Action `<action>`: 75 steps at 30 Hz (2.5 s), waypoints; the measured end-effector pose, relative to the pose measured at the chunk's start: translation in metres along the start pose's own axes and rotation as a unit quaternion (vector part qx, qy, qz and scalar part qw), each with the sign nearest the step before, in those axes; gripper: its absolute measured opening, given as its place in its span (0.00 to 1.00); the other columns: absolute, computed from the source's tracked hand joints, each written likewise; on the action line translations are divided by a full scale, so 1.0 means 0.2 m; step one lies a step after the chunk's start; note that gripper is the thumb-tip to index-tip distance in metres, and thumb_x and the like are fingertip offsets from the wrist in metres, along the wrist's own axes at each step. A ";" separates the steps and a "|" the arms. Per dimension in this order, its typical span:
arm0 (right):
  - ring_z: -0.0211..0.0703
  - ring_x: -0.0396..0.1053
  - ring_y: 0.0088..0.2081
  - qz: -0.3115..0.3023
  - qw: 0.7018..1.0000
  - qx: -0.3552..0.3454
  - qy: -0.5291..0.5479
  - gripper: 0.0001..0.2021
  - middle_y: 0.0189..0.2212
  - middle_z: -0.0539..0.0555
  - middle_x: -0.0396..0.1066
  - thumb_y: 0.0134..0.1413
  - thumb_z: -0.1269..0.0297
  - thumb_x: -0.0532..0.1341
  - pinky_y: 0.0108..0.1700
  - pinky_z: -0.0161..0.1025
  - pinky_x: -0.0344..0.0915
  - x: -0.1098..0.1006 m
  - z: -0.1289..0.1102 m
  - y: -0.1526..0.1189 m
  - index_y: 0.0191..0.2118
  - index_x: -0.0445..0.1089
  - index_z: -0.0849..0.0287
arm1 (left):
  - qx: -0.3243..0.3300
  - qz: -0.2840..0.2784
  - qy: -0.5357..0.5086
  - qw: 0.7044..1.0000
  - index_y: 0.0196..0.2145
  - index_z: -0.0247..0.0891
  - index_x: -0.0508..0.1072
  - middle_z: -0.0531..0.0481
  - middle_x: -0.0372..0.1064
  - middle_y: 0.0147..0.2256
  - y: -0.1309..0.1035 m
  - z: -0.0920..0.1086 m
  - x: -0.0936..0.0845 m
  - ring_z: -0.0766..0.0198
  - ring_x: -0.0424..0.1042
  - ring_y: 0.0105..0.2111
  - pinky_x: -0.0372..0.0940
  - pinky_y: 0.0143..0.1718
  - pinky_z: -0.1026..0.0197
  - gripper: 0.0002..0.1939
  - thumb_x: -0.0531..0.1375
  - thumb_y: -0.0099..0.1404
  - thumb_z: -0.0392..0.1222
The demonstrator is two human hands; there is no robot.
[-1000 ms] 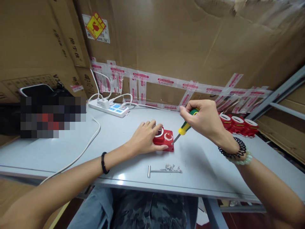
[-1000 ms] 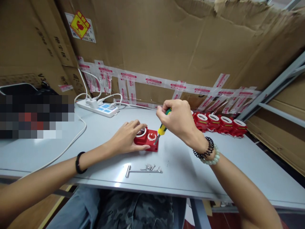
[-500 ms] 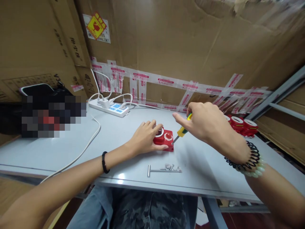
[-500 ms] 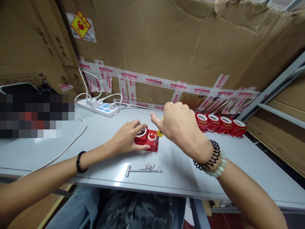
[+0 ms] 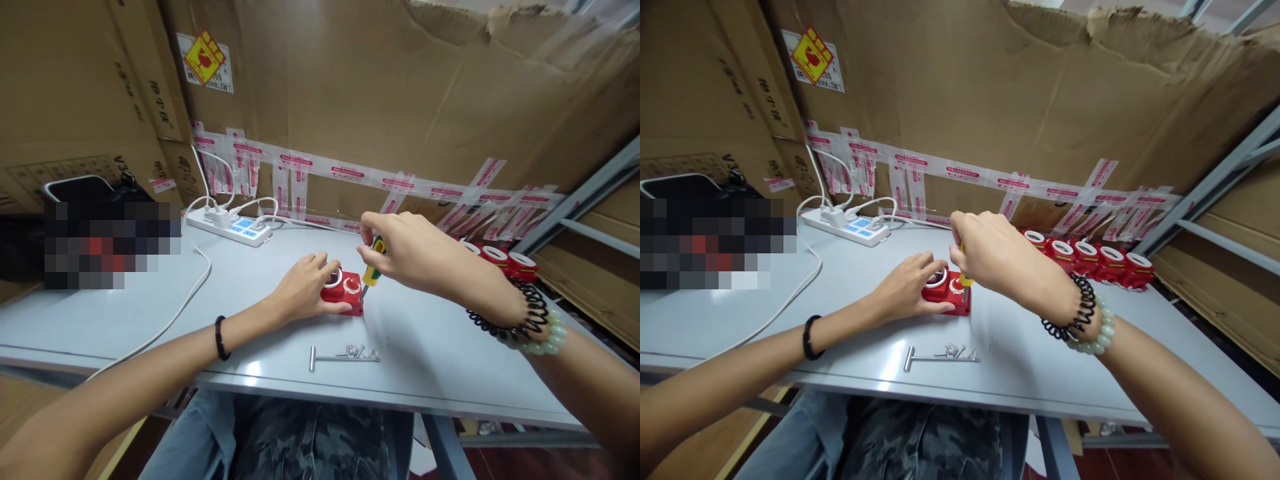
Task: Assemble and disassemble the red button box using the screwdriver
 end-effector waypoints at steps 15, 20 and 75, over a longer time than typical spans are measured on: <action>0.44 0.62 0.23 -0.088 0.990 0.042 -0.098 0.27 0.22 0.56 0.67 0.58 0.40 0.44 0.24 0.39 0.49 0.03 0.18 -0.07 0.29 0.65 0.59 | 0.002 0.009 -0.001 1.000 0.45 0.37 0.66 0.46 0.63 0.37 0.00 0.01 -0.02 0.56 0.63 0.34 0.62 0.39 0.54 0.34 0.55 0.54 0.70; 0.43 0.65 0.28 -0.075 0.997 0.010 -0.025 0.13 0.27 0.54 0.69 0.60 0.55 0.49 0.29 0.38 0.53 0.01 0.15 -0.04 0.34 0.64 0.57 | 0.005 0.017 0.002 1.000 0.45 0.37 0.67 0.45 0.63 0.37 0.00 0.01 -0.02 0.56 0.63 0.34 0.62 0.38 0.54 0.34 0.56 0.54 0.69; 0.44 0.67 0.35 -0.057 0.997 -0.022 0.043 0.08 0.34 0.54 0.71 0.53 0.65 0.54 0.34 0.38 0.58 0.00 0.06 -0.04 0.40 0.63 0.57 | -0.006 0.011 0.013 1.000 0.45 0.38 0.66 0.46 0.62 0.37 0.00 0.01 -0.03 0.57 0.64 0.34 0.62 0.35 0.57 0.34 0.55 0.55 0.70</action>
Point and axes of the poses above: each hand's wrist, its own y-axis towards the middle knuckle, its own x-axis out of the palm, z = x × y, the point moved 9 cm from there along y, towards the middle knuckle
